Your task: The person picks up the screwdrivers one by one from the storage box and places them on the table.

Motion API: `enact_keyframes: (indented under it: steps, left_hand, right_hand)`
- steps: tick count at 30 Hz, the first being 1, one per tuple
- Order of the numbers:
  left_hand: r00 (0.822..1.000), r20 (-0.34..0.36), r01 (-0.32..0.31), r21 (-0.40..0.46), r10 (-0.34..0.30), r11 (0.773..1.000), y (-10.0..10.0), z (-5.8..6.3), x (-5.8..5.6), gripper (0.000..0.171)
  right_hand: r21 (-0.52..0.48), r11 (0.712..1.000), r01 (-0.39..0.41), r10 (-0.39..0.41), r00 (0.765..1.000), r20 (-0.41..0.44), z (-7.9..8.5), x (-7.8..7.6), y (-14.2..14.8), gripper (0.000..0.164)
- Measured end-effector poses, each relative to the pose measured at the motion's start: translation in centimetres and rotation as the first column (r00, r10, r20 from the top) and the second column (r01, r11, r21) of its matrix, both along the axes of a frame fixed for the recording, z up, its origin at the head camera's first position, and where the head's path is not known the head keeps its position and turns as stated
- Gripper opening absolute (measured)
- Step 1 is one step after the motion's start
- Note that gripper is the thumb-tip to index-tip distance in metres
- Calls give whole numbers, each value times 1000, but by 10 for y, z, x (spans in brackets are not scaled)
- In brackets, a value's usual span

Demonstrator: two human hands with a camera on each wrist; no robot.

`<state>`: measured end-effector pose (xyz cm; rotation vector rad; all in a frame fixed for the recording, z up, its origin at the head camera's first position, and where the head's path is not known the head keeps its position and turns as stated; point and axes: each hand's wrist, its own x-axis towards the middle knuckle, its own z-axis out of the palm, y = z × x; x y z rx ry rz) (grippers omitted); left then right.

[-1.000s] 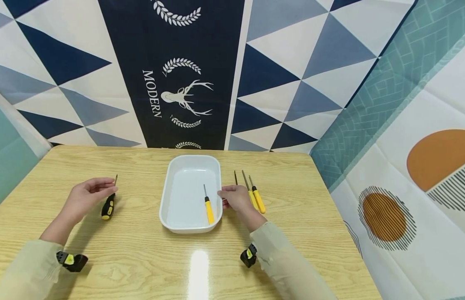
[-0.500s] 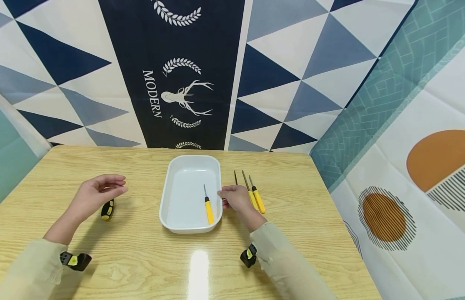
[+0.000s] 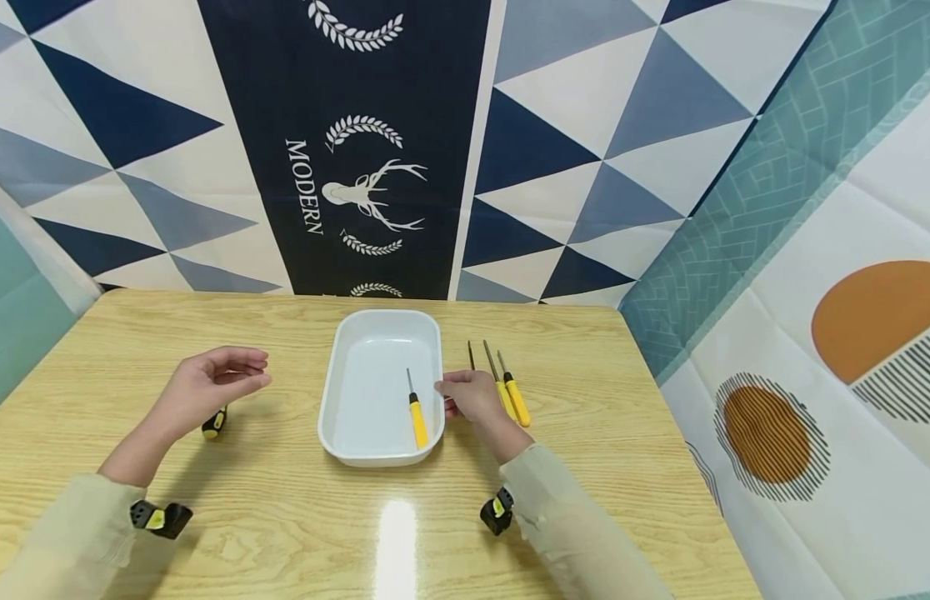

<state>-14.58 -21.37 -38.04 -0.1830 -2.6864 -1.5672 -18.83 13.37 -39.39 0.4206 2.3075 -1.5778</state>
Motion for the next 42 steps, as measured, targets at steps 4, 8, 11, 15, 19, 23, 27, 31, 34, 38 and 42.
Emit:
enact_keyframes:
  steps: [4,8,11,15,19,23,27,31,34,38,42]
  left_hand:
    - [1000,-4,15,13,-15,1000,6,1,-1,41]
    - [1000,-3,26,26,-26,999,11,3,-2,41]
    - [999,5,34,38,-34,999,16,4,-3,42]
    - [999,20,47,46,-48,998,21,4,-4,43]
    - [998,21,64,41,-65,997,26,3,-6,41]
    - [996,27,79,50,-81,996,30,3,-8,39]
    - [995,47,87,65,-91,994,36,2,-8,38]
    - [993,57,98,86,-103,991,41,1,-9,38]
    - [991,57,112,99,-118,989,45,2,-10,39]
    - [989,56,128,110,-135,986,50,2,-11,39]
    - [988,61,136,118,-143,984,54,2,-11,38]
  right_hand:
    - [-5,1000,2,-2,1000,-2,-1,-1,0,28]
    - [-22,1000,-1,1,1000,-6,-2,-1,0,29]
    - [-26,1000,-9,8,1000,-11,-2,-1,1,29]
    - [-26,1000,-14,13,1000,-19,-2,-1,1,28]
    - [-29,1000,-12,11,1000,-18,-2,-1,0,27]
    - [-20,1000,-9,9,1000,-9,-2,-1,0,27]
    - [-7,1000,-6,6,1000,2,-1,-1,0,27]
    - [0,1000,-6,6,1000,7,0,-1,0,28]
    - [3,1000,-8,8,1000,7,0,-1,0,29]
    - [-2,1000,-9,9,1000,2,0,-1,0,29]
    - [-7,1000,-10,10,1000,-3,0,-1,0,29]
